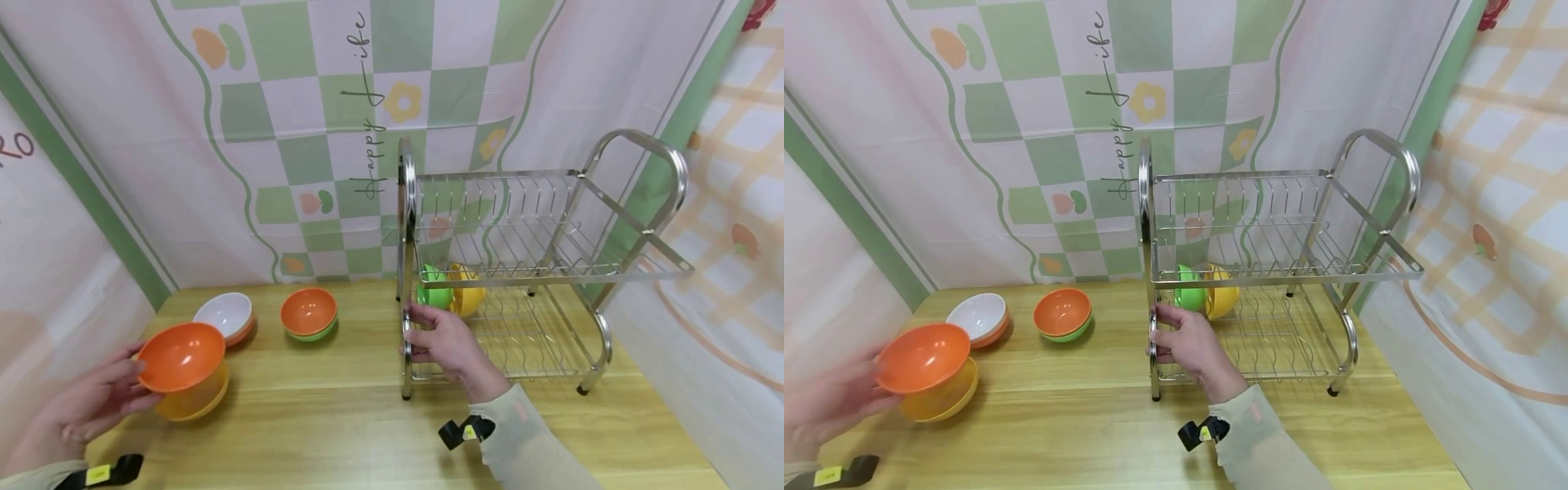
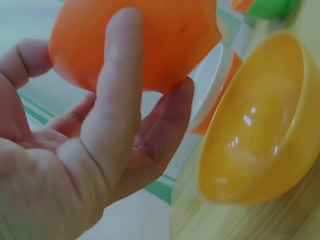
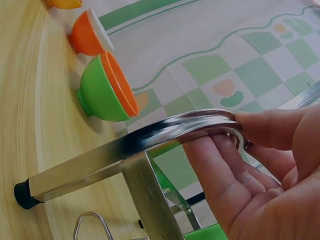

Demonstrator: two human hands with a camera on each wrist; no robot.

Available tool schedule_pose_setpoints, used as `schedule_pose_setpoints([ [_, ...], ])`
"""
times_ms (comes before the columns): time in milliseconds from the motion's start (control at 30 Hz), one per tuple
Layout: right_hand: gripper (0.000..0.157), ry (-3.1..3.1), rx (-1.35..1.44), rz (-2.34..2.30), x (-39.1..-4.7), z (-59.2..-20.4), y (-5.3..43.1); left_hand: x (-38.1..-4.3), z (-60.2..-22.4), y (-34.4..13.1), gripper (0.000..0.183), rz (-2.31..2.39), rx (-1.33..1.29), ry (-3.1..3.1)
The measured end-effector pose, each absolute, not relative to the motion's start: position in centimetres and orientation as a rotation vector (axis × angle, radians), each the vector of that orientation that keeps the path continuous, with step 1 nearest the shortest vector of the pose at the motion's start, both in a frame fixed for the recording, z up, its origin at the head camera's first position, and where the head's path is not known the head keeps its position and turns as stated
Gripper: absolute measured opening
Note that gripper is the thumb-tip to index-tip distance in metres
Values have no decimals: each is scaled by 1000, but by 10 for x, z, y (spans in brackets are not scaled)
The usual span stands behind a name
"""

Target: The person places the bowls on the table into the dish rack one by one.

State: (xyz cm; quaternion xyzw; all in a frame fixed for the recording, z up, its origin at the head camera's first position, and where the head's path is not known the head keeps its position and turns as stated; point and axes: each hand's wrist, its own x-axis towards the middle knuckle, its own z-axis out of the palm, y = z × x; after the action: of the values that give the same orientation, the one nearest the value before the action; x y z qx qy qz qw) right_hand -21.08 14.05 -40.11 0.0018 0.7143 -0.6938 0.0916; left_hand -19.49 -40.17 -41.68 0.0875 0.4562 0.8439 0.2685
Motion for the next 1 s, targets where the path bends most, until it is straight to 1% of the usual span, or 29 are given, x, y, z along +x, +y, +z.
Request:
schedule_pose_setpoints([
  [233,61,2115,33,-2077,-211,-402,140,-194,-413,-386,59,2302,403,999],
  [667,61,2117,33,-2084,-211,-403,141,-188,-401,-343,59,2314,561,897],
  [1000,61,2096,22,-2098,-211,-402,140,-190,-397,-300,60,2304,554,1021],
])
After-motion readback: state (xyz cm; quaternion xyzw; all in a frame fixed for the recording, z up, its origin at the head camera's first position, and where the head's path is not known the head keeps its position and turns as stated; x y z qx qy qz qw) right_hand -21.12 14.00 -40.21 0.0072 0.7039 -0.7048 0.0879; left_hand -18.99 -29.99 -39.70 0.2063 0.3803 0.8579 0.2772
